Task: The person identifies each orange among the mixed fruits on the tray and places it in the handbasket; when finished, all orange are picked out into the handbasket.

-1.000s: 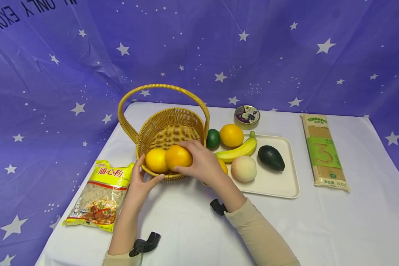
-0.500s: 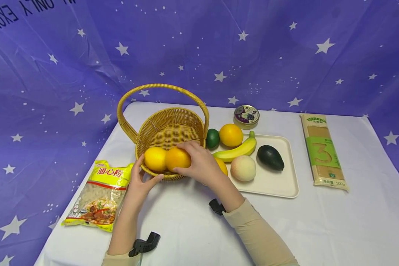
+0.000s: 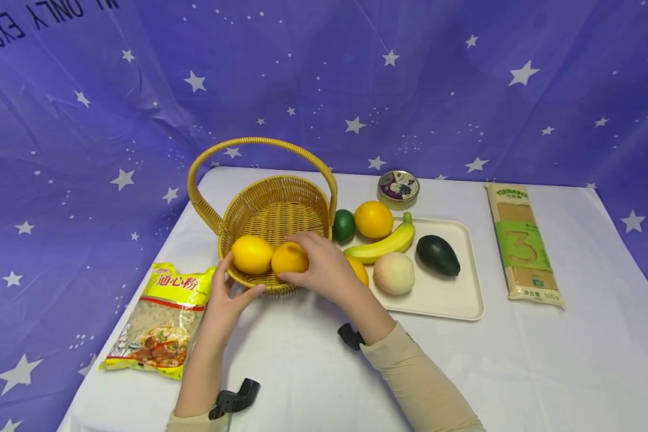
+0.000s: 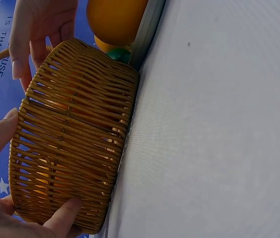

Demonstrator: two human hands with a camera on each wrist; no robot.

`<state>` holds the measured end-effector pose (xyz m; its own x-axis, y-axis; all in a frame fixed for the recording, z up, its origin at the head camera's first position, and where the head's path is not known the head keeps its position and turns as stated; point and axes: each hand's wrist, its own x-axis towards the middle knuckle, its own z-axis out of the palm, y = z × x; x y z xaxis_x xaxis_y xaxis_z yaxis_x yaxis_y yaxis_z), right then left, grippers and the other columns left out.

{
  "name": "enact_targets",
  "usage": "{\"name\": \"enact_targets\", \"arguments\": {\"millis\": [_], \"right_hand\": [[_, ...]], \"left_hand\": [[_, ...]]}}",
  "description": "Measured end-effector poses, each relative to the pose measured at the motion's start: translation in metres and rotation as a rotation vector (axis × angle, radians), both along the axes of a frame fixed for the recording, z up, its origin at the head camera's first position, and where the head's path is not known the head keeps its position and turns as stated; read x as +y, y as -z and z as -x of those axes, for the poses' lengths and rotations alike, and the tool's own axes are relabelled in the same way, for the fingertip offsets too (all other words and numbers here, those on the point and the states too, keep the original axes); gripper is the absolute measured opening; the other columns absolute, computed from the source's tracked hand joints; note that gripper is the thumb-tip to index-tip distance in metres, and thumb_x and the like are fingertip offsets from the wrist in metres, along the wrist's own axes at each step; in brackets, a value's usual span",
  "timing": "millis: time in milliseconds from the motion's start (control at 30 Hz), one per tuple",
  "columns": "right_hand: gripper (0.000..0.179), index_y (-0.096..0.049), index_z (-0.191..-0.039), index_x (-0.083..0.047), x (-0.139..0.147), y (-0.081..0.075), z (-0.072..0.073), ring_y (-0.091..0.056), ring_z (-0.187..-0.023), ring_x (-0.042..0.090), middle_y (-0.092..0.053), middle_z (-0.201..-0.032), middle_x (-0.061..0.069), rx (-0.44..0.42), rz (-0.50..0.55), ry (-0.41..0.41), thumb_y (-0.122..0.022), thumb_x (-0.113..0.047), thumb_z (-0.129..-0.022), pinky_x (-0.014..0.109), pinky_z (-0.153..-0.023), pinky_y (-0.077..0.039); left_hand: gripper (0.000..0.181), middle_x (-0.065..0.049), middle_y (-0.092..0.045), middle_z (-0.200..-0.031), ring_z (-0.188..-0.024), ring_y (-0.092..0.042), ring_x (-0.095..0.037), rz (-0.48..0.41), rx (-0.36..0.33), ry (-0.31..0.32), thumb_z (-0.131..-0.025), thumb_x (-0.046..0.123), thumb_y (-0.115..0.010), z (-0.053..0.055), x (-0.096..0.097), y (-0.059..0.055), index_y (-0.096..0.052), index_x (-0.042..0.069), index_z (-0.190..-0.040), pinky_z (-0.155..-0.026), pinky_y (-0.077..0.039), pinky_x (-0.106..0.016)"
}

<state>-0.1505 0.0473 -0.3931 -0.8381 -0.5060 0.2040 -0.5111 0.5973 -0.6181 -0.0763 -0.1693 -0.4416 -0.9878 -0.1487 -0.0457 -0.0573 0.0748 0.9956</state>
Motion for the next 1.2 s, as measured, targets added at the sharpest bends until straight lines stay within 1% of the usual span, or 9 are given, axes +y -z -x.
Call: {"name": "enact_targets", "arguments": {"millis": [300, 400, 600, 700, 833, 967, 1067, 1200], "right_hand": [[0.066, -0.056, -0.134, -0.017, -0.001, -0.001, 0.000, -0.051, -0.121, 0.019, -0.053, -0.134, 0.000, -0.015, 0.019, 0.013, -0.077, -0.047, -0.079, 0.039, -0.099, -0.045], [0.065, -0.056, -0.134, -0.018, 0.000, -0.001, -0.001, -0.051, -0.121, 0.018, -0.053, -0.134, -0.001, -0.019, 0.024, 0.014, -0.076, -0.047, -0.080, 0.039, -0.099, -0.044], [0.068, -0.054, -0.136, -0.019, 0.007, -0.005, -0.003, -0.048, -0.125, 0.018, -0.051, -0.137, -0.002, -0.018, 0.080, 0.030, -0.075, -0.050, -0.080, 0.040, -0.103, -0.042], [0.068, -0.053, -0.137, -0.019, 0.015, -0.010, -0.005, -0.049, -0.124, 0.019, -0.050, -0.138, -0.002, -0.020, 0.113, 0.063, -0.074, -0.050, -0.080, 0.040, -0.100, -0.045], [0.068, -0.051, -0.138, -0.019, 0.030, -0.017, -0.007, -0.052, -0.119, 0.023, -0.049, -0.139, -0.001, -0.041, 0.175, 0.104, -0.076, -0.045, -0.081, 0.041, -0.093, -0.051], [0.070, -0.049, -0.141, -0.020, 0.044, -0.023, -0.010, -0.051, -0.119, 0.022, -0.048, -0.139, 0.000, -0.089, 0.199, 0.164, -0.077, -0.043, -0.080, 0.042, -0.093, -0.051], [0.072, -0.048, -0.142, -0.021, 0.055, -0.023, -0.014, -0.050, -0.119, 0.022, -0.049, -0.138, 0.001, -0.131, 0.206, 0.218, -0.077, -0.045, -0.080, 0.042, -0.094, -0.051], [0.074, -0.047, -0.142, -0.019, 0.067, -0.018, -0.020, -0.049, -0.122, 0.026, -0.050, -0.138, 0.004, -0.174, 0.227, 0.260, -0.077, -0.046, -0.080, 0.044, -0.093, -0.051]], "left_hand": [[0.095, -0.007, 0.012, -0.158, -0.145, -0.008, -0.029, 0.007, 0.005, 0.006, -0.085, 0.013, -0.075, 0.000, 0.000, 0.000, -0.012, 0.020, -0.156, -0.107, -0.036, -0.048], [0.096, -0.008, 0.013, -0.157, -0.145, -0.008, -0.030, 0.008, 0.004, 0.005, -0.085, 0.012, -0.075, 0.000, 0.000, 0.000, -0.012, 0.020, -0.156, -0.107, -0.036, -0.048], [0.096, -0.010, 0.014, -0.157, -0.144, -0.008, -0.031, 0.009, 0.004, 0.003, -0.084, 0.011, -0.076, 0.000, 0.000, 0.001, -0.012, 0.019, -0.156, -0.108, -0.034, -0.049], [0.097, -0.011, 0.015, -0.157, -0.145, -0.007, -0.031, 0.012, 0.000, -0.001, -0.084, 0.010, -0.076, 0.000, 0.000, 0.000, -0.012, 0.020, -0.156, -0.109, -0.033, -0.049], [0.098, -0.009, 0.016, -0.157, -0.145, -0.007, -0.031, 0.005, -0.007, 0.000, -0.084, 0.011, -0.076, 0.000, 0.000, -0.001, -0.011, 0.021, -0.156, -0.109, -0.033, -0.048], [0.097, -0.007, 0.014, -0.158, -0.145, -0.007, -0.030, -0.001, -0.007, 0.003, -0.084, 0.010, -0.076, 0.000, -0.001, 0.000, -0.011, 0.021, -0.156, -0.110, -0.033, -0.047], [0.097, -0.008, 0.014, -0.158, -0.145, -0.008, -0.030, 0.004, -0.008, 0.001, -0.084, 0.011, -0.076, 0.000, 0.000, 0.000, -0.011, 0.021, -0.156, -0.110, -0.033, -0.047], [0.098, -0.007, 0.014, -0.158, -0.145, -0.009, -0.029, 0.001, -0.020, 0.000, -0.084, 0.010, -0.076, 0.001, -0.001, -0.001, -0.011, 0.021, -0.156, -0.110, -0.033, -0.047]]}}
